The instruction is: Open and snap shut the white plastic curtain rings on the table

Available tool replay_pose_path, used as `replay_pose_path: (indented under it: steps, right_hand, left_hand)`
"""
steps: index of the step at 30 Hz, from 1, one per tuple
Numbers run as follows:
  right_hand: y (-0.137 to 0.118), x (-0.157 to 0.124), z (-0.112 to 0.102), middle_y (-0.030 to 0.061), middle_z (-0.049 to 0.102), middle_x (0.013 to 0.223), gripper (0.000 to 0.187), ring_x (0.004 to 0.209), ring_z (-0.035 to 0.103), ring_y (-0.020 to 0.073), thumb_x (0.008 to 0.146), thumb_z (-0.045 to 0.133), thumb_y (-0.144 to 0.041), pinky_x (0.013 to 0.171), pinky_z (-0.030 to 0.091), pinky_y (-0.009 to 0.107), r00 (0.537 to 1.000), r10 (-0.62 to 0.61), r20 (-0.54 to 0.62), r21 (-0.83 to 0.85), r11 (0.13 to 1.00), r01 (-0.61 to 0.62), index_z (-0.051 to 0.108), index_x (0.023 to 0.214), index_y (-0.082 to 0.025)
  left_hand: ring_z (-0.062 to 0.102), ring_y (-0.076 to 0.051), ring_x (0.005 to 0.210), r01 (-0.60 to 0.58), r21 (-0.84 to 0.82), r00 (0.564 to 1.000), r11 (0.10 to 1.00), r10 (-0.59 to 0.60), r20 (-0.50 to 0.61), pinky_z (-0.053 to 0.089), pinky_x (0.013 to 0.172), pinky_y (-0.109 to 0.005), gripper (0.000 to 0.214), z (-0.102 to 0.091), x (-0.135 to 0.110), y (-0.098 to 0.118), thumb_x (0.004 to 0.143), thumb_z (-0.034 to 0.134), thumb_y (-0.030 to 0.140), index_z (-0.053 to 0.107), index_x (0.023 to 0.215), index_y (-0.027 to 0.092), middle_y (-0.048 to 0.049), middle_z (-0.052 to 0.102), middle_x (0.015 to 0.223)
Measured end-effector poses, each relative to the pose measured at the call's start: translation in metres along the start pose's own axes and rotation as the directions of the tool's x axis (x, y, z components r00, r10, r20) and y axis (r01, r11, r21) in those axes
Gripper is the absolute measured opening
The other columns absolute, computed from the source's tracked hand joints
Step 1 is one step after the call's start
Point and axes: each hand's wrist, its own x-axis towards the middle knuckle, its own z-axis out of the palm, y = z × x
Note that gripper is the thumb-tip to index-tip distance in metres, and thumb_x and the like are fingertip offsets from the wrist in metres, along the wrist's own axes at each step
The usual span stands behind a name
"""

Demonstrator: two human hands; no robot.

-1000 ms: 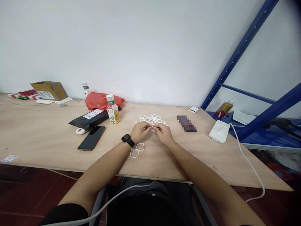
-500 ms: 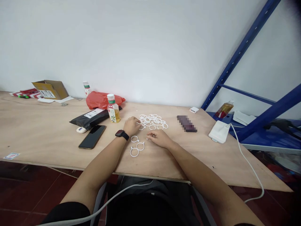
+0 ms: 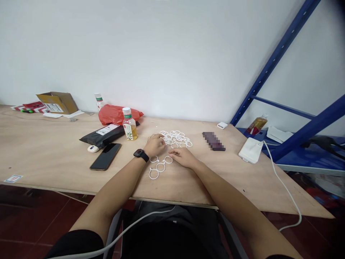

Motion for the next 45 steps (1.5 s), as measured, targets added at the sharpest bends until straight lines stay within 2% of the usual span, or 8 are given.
replay_pose_path:
  steps: [3,6,10,20,25,29,38,45]
  right_hand:
    - [-0.004,0.003,0.004,0.0025,0.073,0.087,0.017,0.074,0.065,0.0158,0.084,0.059,-0.028,0.07,0.048,0.027,0.987,0.031,-0.16,0.1,0.995,-0.015,0.071,0.095,-0.022]
    - [-0.003,0.004,0.002,0.0024,0.072,0.081,0.02,0.066,0.063,0.0152,0.082,0.063,-0.033,0.066,0.05,0.028,0.923,0.136,-0.36,0.206,0.977,-0.064,0.069,0.095,-0.02]
    - [-0.001,0.003,-0.001,0.0041,0.071,0.082,0.022,0.067,0.063,0.0154,0.08,0.063,-0.035,0.066,0.051,0.028,0.889,0.138,-0.437,0.272,0.962,-0.015,0.068,0.093,-0.018]
    - [0.003,0.004,0.002,0.0023,0.069,0.075,0.019,0.061,0.059,0.0137,0.081,0.062,-0.034,0.059,0.047,0.025,0.919,0.107,-0.38,0.291,0.957,0.009,0.07,0.088,-0.018]
    - [-0.001,0.003,0.0,0.0022,0.07,0.073,0.016,0.06,0.059,0.0132,0.08,0.062,-0.032,0.057,0.046,0.024,0.908,0.117,-0.402,0.292,0.956,0.006,0.07,0.084,-0.018]
    - [-0.002,0.002,0.0,0.0018,0.069,0.07,0.018,0.057,0.057,0.0132,0.081,0.061,-0.033,0.056,0.045,0.025,0.906,0.102,-0.411,0.265,0.964,0.011,0.071,0.084,-0.019]
    - [-0.006,-0.001,-0.002,0.0021,0.068,0.071,0.019,0.059,0.057,0.0143,0.084,0.058,-0.033,0.057,0.045,0.026,0.909,0.036,-0.415,0.152,0.988,0.03,0.071,0.086,-0.02]
    - [-0.005,0.002,0.001,0.0018,0.066,0.071,0.019,0.056,0.058,0.014,0.083,0.06,-0.037,0.053,0.049,0.026,0.916,0.129,-0.379,0.36,0.933,0.018,0.068,0.086,-0.02]
  left_hand:
    - [0.053,-0.024,0.114,-0.111,-0.111,0.989,0.988,0.099,-0.11,0.038,0.101,-0.044,0.008,-0.003,0.0,0.011,0.082,0.063,0.027,0.068,0.081,0.021,-0.0063,0.062,0.122]
    - [0.057,-0.023,0.11,-0.21,-0.208,0.969,0.955,0.176,-0.172,0.041,0.1,-0.043,0.007,-0.003,-0.001,0.021,0.083,0.063,0.025,0.066,0.079,0.02,-0.0074,0.064,0.117]
    - [0.059,-0.021,0.109,-0.29,-0.302,0.953,0.908,0.246,-0.176,0.043,0.099,-0.041,0.006,0.003,-0.003,0.028,0.082,0.064,0.023,0.064,0.078,0.019,-0.0081,0.065,0.115]
    - [0.064,-0.02,0.102,-0.263,-0.386,0.965,0.884,0.236,-0.118,0.046,0.096,-0.039,0.008,0.004,-0.006,0.033,0.083,0.062,0.024,0.066,0.078,0.02,-0.0063,0.07,0.108]
    - [0.067,-0.016,0.083,-0.153,-0.466,0.985,0.872,0.098,-0.139,0.051,0.081,-0.032,0.011,0.006,-0.005,0.033,0.082,0.065,0.029,0.066,0.083,0.018,-0.0036,0.073,0.087]
    - [0.067,-0.016,0.079,-0.091,-0.541,0.994,0.836,0.042,-0.102,0.052,0.074,-0.028,0.018,0.007,-0.004,0.032,0.084,0.064,0.034,0.068,0.089,0.017,-0.0042,0.073,0.085]
    - [0.064,-0.014,0.07,-0.147,-0.402,0.985,0.904,0.095,-0.147,0.049,0.069,-0.027,0.023,0.006,-0.005,0.032,0.086,0.063,0.038,0.069,0.078,0.018,-0.0027,0.072,0.076]
    - [0.065,-0.017,0.082,-0.212,-0.398,0.97,0.893,0.143,-0.196,0.051,0.08,-0.033,0.019,0.002,-0.002,0.033,0.087,0.062,0.037,0.068,0.082,0.019,-0.0058,0.072,0.086]
